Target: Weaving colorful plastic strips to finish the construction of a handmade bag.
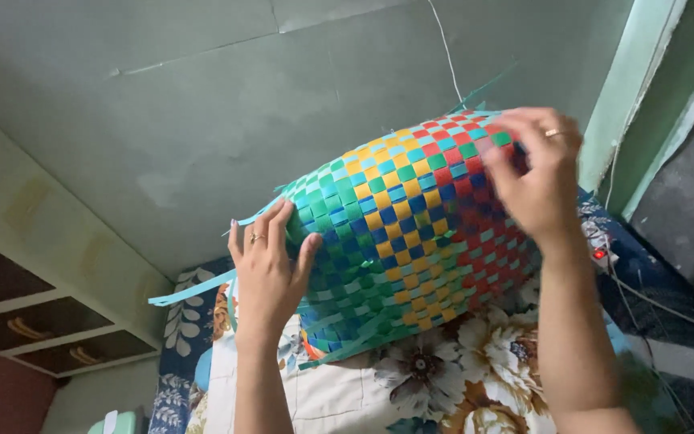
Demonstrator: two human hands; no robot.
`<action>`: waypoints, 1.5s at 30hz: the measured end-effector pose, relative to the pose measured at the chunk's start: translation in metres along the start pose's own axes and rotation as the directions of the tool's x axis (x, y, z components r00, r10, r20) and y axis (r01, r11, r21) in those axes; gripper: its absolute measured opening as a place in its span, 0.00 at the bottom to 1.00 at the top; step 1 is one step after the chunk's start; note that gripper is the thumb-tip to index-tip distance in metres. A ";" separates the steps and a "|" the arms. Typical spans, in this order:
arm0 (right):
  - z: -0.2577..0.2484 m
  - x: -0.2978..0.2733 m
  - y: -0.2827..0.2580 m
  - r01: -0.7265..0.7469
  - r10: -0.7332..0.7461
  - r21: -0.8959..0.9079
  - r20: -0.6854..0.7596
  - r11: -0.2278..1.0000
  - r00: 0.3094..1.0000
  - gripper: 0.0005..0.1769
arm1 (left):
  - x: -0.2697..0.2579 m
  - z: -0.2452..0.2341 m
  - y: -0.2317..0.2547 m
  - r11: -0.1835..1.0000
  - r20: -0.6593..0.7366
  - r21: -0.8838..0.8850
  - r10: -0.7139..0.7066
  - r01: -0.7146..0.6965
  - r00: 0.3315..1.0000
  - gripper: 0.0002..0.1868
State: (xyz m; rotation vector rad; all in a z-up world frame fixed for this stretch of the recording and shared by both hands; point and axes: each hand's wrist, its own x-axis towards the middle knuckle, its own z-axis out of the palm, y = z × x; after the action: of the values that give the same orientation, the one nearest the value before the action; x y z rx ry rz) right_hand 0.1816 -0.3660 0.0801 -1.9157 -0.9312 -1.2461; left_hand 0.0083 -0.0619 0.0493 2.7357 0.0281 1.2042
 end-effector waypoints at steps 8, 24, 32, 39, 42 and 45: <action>0.008 -0.008 0.064 -0.523 0.488 0.085 0.256 0.848 0.834 0.27 | 0.003 0.016 -0.001 0.999 -0.166 -0.005 0.052 -0.054 0.985 0.21; 0.033 -0.014 0.088 -0.867 0.756 0.289 0.428 0.405 0.496 0.47 | -0.007 -0.005 -0.008 0.998 0.200 0.051 0.019 -0.030 0.980 0.63; 0.022 0.000 0.063 -0.868 0.692 0.299 0.525 0.396 0.496 0.51 | -0.005 -0.005 -0.009 0.999 0.197 -0.022 -0.044 0.050 0.979 0.67; 0.021 0.000 0.065 -0.902 0.694 0.265 0.576 0.342 0.432 0.57 | -0.007 -0.010 -0.005 0.993 0.198 0.101 -0.076 0.056 0.977 0.65; 0.013 0.009 0.046 -0.880 0.656 0.348 0.587 0.324 0.474 0.50 | -0.004 -0.016 0.000 0.993 0.212 0.099 -0.082 0.062 0.974 0.64; 0.018 0.003 0.056 -0.873 0.650 0.378 0.587 0.308 0.483 0.53 | -0.003 -0.016 -0.004 0.998 0.199 -0.045 -0.032 0.042 0.979 0.57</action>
State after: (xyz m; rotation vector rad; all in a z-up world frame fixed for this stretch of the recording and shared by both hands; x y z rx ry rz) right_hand 0.2380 -0.3800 0.0690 -1.6114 -0.3270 0.0515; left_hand -0.0054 -0.0562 0.0570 2.7851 0.0265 0.9048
